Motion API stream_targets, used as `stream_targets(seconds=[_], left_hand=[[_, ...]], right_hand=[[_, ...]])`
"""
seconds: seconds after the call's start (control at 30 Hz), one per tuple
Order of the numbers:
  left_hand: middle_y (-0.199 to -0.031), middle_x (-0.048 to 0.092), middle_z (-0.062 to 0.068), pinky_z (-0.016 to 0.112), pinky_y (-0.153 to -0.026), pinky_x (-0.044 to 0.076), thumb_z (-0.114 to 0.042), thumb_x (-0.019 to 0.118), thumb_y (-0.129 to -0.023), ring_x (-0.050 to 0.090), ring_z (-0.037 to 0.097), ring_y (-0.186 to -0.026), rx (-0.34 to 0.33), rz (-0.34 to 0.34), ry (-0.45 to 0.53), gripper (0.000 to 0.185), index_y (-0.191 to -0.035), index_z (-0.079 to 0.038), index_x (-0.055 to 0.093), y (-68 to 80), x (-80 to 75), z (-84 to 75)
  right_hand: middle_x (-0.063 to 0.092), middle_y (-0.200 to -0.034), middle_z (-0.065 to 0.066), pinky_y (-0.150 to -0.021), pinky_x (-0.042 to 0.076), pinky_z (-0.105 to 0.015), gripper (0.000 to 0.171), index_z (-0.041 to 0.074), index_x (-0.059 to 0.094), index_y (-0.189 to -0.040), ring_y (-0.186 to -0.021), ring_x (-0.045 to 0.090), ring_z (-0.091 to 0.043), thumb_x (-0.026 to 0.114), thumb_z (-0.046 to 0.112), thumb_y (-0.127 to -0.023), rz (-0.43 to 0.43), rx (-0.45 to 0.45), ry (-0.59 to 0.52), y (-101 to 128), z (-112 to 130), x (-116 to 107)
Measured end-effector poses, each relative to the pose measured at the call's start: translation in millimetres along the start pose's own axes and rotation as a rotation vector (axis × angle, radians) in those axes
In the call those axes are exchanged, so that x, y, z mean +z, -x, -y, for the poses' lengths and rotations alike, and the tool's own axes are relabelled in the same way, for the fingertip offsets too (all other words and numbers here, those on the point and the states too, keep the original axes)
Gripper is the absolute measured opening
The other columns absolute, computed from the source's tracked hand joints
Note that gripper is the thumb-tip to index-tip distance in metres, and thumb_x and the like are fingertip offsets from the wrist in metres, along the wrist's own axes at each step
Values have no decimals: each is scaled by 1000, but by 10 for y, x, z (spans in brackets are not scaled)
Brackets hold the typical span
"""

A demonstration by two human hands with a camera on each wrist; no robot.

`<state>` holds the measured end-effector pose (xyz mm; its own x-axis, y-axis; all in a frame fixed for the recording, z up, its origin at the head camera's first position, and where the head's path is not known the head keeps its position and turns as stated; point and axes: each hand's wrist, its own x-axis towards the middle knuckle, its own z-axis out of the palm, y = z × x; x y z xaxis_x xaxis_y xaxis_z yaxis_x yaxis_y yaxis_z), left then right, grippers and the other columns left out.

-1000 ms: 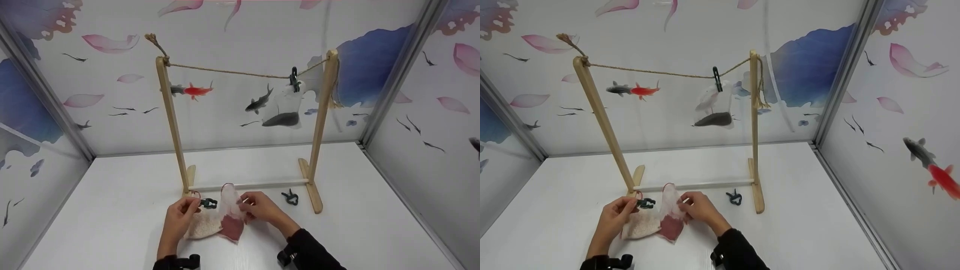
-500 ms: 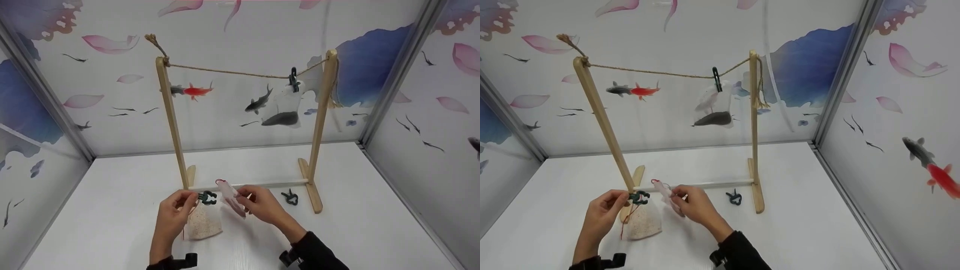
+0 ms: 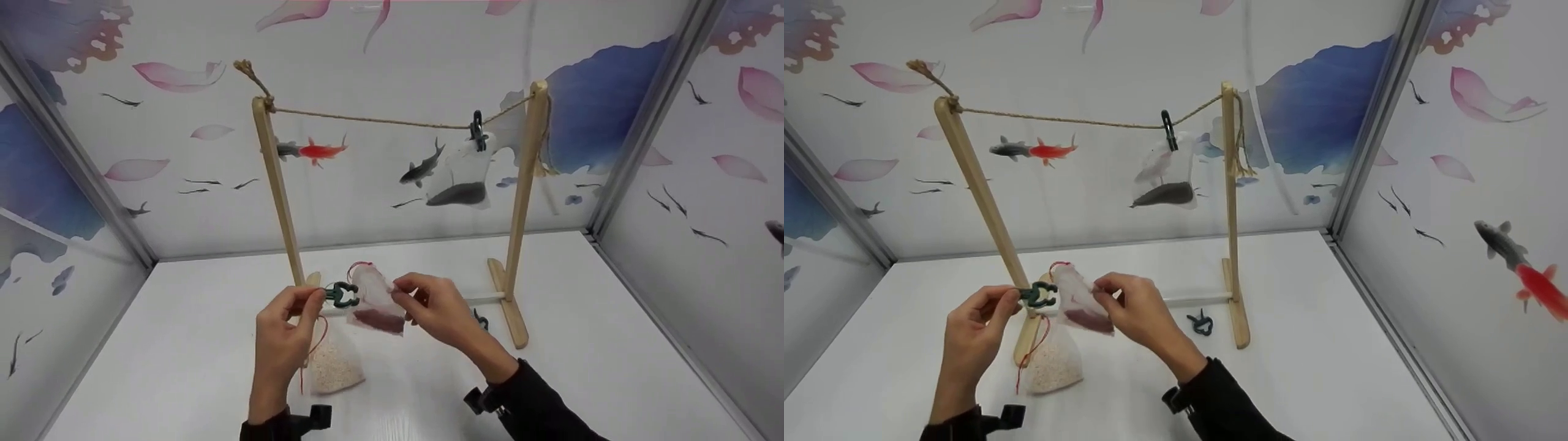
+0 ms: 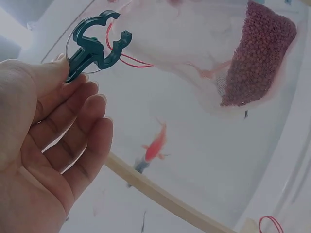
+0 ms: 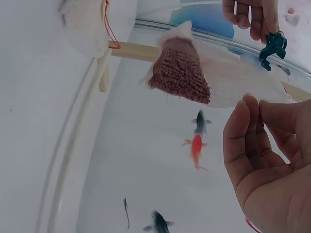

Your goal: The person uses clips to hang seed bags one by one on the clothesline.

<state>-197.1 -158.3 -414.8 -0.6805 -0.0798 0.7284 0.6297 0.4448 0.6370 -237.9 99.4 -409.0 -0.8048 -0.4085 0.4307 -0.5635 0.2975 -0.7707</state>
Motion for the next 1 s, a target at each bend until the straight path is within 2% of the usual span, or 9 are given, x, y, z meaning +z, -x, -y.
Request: stream_targets(seconds=[0.1,0.23,0.37,0.53,0.63,0.8,1.0], left_hand=[[-87,72,-4,20,-68,52,-1,74,-92,64,12,-74,52,-7,-9,11,-102,-7,75,-181,-9,-98],[-86,71,-4,18,-68,50,-7,72,-95,63,11,-74,83,16,-25,7,-101,-7,75,-434,-31,-216],[-87,71,-4,18,-65,49,-15,72,-97,63,10,-74,119,31,-77,9,-101,-8,75,-681,-55,-341],[-90,72,0,19,-63,50,-18,73,-96,63,10,-74,202,42,-147,13,-101,-6,75,-969,-65,-492],[-91,72,2,23,-63,52,-19,72,-97,64,10,-74,253,40,-178,16,-101,-4,75,-1129,-31,-586],[-91,72,4,27,-61,53,-22,70,-99,64,11,-73,316,19,-214,19,-100,-4,75,-1329,38,-723],[-92,72,5,26,-59,52,-22,69,-99,62,12,-71,357,-57,-219,19,-101,-3,75,-1495,81,-814]], right_hand=[[71,-92,-3,-57,56,-28,11,10,74,-108,-61,63,-15,66,14,-100,-24,-29,10,-78,76,-118],[72,-91,-3,-55,55,-28,11,10,75,-108,-60,62,-13,68,13,-99,-71,-52,12,-176,194,-281],[72,-91,-4,-54,55,-28,12,8,75,-108,-58,63,-18,68,11,-99,-107,-72,17,-277,307,-427],[70,-91,-7,-54,56,-31,13,7,74,-109,-57,62,-22,67,12,-99,-128,-53,2,-406,444,-568],[68,-91,-10,-53,55,-31,14,6,73,-111,-56,61,-22,67,12,-100,-174,-42,-30,-485,512,-647],[67,-93,-11,-51,54,-29,17,4,72,-113,-52,60,-25,66,12,-100,-258,-55,-90,-588,576,-749],[67,-92,-14,-51,55,-28,19,3,71,-115,-54,60,-28,66,13,-100,-277,-23,-154,-681,579,-784]])
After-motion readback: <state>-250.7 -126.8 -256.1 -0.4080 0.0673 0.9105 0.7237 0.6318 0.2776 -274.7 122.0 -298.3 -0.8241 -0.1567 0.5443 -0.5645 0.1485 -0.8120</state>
